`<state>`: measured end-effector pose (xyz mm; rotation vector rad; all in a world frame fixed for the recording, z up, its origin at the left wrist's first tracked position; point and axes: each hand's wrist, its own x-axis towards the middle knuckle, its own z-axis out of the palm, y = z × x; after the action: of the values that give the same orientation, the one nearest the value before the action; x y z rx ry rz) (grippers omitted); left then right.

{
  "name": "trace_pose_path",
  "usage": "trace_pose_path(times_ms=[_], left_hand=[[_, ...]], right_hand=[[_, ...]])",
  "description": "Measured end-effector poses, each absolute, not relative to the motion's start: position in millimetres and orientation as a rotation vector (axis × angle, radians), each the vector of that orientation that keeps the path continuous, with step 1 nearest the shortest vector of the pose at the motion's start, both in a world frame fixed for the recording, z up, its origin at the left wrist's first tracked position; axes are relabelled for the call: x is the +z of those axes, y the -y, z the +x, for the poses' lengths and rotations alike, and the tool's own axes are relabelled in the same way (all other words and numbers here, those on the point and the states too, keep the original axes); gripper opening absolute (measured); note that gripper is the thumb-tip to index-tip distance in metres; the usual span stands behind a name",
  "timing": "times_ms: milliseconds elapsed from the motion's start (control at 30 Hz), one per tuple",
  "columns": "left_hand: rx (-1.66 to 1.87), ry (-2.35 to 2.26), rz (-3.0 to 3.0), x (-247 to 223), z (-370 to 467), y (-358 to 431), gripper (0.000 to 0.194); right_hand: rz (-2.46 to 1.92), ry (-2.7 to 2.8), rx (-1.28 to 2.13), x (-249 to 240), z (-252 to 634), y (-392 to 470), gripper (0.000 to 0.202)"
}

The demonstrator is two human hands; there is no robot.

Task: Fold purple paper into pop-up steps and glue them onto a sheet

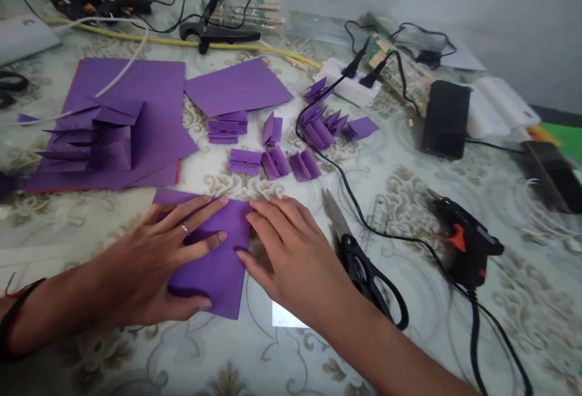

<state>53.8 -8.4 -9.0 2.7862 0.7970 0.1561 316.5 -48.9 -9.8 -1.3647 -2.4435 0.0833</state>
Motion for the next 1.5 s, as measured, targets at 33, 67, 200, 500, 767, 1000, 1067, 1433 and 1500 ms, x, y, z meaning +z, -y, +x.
trace_pose_path(times_ms=[33,67,200,500,767,1000,1067,1433,1500], left_hand=[[0.161,-0.799,2.783,-9,54,9,0.069],[0.167,-0.803,2.779,-10,54,9,0.069],[0.164,-0.813,2.776,-11,54,8,0.069],[0.137,-0.806,2.773,-9,54,8,0.069],[0.146,-0.811,2.788,-7,55,8,0.072],[0.145,-0.809,2.789,-7,56,7,0.073],[0.138,-0.808,2.789,-7,56,7,0.073],[0.142,-0.802,2.787,-8,56,7,0.075],[0.140,-0.800,2.778,-8,55,7,0.075]], right_hand=[[-1.364,2.449,0.065,-9,316,49,0.036],[-1.363,2.455,0.043,-9,316,50,0.037],[-1.311,2.505,-0.036,-9,315,52,0.040],[-1.177,2.561,-0.024,-1,312,64,0.032],[-1.083,2.521,0.175,-2,310,94,0.027],[-1.015,2.457,0.340,-5,314,111,0.028],[-0.965,2.454,0.386,-5,316,112,0.027],[-1.185,2.154,0.771,2,314,96,0.018],[-1.265,2.127,0.787,3,316,91,0.020]])
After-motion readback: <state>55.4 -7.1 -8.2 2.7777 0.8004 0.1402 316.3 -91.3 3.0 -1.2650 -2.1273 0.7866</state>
